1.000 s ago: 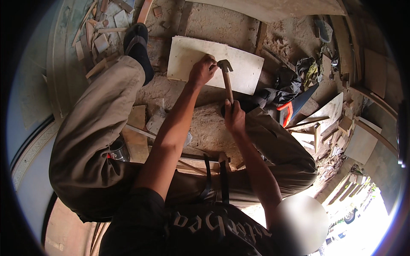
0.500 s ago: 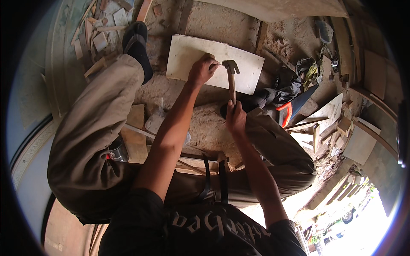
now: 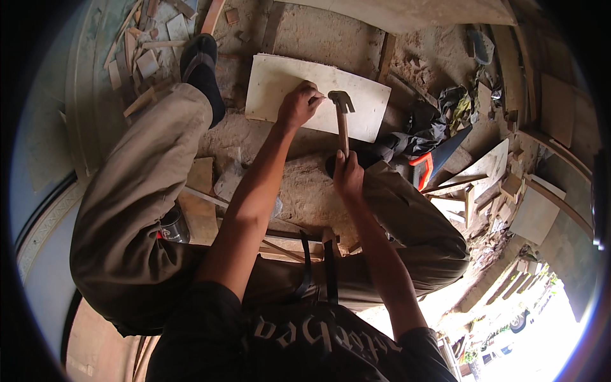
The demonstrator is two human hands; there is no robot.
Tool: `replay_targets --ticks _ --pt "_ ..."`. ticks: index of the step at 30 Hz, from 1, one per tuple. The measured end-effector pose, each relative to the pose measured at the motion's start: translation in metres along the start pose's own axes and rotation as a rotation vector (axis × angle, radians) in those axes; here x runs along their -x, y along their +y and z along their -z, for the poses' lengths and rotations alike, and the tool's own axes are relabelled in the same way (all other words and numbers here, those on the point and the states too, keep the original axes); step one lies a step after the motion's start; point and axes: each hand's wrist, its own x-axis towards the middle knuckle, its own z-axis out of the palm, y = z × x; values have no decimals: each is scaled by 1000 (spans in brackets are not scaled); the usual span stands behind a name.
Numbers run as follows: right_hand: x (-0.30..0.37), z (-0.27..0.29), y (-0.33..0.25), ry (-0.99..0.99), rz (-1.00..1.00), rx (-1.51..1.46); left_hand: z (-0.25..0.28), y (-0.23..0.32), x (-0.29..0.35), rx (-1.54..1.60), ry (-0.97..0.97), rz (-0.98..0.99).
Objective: The person sits on the floor and uses a hammer to drive nails into a rectangular white board. The person repeatedly positions the board, hammers nails into it, and flips the board over to continue hammering on the other side.
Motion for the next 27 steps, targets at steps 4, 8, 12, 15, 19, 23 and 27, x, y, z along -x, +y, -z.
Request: replay_targets --ticks 4,8,12,15,19,23,27 --pt "-4 -1 3 -19 54 -18 1 0 1 32 -6 8" --pt "-2 -3 8 -10 42 -3 -1 0 1 19 -12 -8" --pt "-6 -5 10 -11 89 7 0 -4 -1 39 -5 4" --pt "0 -7 10 19 78 50 -2 -1 3 47 19 -5" --pt "-2 -7 5 27 108 45 8 -1 1 59 -86 15" --pt "0 -4 -8 52 155 13 26 5 1 -45 -140 -19" --pt "1 -12 -6 76 163 -98 31 21 -4 -543 -53 124"
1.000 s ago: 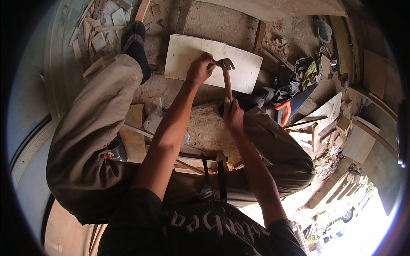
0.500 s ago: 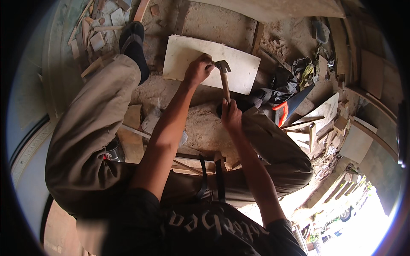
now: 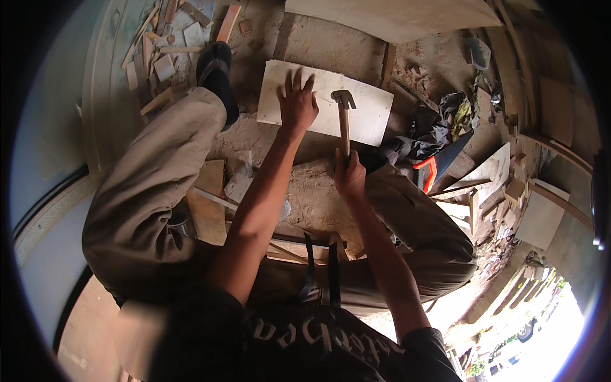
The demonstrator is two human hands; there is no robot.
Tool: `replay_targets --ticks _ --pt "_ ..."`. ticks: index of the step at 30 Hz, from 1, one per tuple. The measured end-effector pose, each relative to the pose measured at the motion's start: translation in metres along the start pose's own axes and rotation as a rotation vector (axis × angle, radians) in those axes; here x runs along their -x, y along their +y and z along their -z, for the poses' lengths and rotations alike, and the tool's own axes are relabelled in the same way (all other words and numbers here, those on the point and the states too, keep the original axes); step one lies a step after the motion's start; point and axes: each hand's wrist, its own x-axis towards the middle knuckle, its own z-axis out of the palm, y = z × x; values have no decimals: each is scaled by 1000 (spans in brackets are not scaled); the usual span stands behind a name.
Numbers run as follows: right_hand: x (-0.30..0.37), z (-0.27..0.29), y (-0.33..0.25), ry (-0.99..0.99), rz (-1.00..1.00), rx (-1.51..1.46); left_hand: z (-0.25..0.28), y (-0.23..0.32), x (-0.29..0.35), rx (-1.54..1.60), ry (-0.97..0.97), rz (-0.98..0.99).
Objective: The person sits on the floor and uses a hammer to drive nails into a rectangular white board. The person repeatedly positions the board, hammers nails into it, and flips the board over to continue hammering on the other side.
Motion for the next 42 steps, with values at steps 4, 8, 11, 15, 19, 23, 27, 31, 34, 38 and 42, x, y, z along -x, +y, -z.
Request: replay_targets --ticks 4,8,11,15,19,23,27,31,34,38,42 --pt "5 -7 2 109 130 57 -23 -23 4 -183 -91 15" --pt "7 -6 4 63 -43 72 -28 -22 2 -205 -264 63" --pt "7 -14 -4 75 -199 -19 -24 -20 -1 -230 -378 77" --pt "4 -32 -4 -30 -393 -40 -10 -18 -8 -203 -478 91" --pt "16 -35 -3 39 -311 -122 -4 -16 -7 -166 -518 99" --pt "6 -29 -10 -18 -280 -48 4 -12 -9 -126 -554 123" --pt "5 -24 -2 -29 -218 -24 3 -14 -9 -136 -550 103" --pt "20 -30 11 11 -281 -212 2 -14 -7 -131 -546 104" --pt "14 -30 11 17 -260 -62 3 -11 -11 -137 -550 104" --pt "18 -26 13 70 -254 -219 3 -13 -8 -114 -538 100" --pt "18 -28 11 37 -213 -141 1 -14 -9 -136 -518 97"
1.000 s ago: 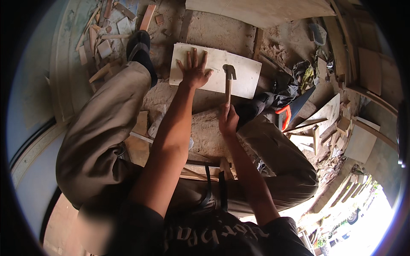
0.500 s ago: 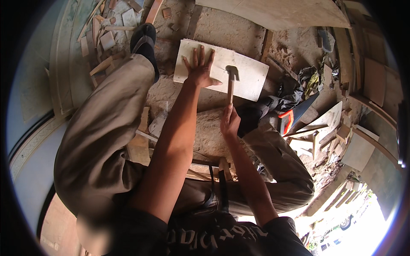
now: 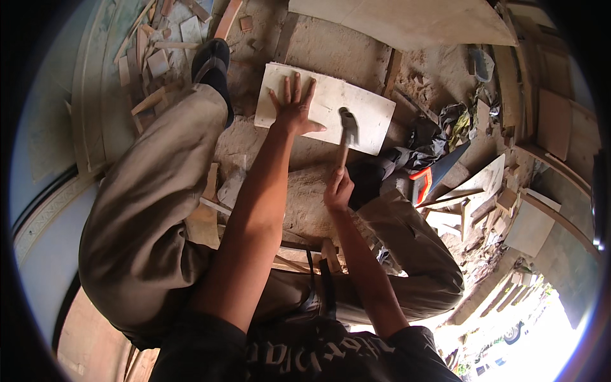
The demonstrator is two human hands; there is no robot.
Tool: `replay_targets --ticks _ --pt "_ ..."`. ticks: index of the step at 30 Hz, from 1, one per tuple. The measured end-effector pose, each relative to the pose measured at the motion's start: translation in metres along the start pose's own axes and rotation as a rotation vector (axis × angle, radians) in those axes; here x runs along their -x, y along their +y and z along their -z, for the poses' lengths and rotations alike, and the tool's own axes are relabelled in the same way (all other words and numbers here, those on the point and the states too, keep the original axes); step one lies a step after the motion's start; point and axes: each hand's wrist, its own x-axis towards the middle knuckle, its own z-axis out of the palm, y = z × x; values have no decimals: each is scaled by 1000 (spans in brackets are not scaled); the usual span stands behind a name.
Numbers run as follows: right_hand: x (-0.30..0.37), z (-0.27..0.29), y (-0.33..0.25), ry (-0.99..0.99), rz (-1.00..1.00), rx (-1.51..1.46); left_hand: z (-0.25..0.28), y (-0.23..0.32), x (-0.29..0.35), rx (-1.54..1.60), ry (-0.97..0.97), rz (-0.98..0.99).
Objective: The person sits on the floor and uses a hammer to drive nails into a rectangular white board. The person repeatedly positions the board, hammers nails into it, and flips the board over to continue hammering on the other side.
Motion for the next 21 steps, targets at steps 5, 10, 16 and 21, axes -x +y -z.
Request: replay_targets --ticks 5,10,16,21 --pt "-3 0 1 16 -67 14 2 3 4 3 -19 7" --pt "-4 -2 6 -4 2 101 4 4 3 -3 -23 25" --pt "-3 4 1 21 -46 -42 7 4 4 11 -19 37" --pt "-9 -3 9 -49 -7 247 3 4 5 -18 0 7"
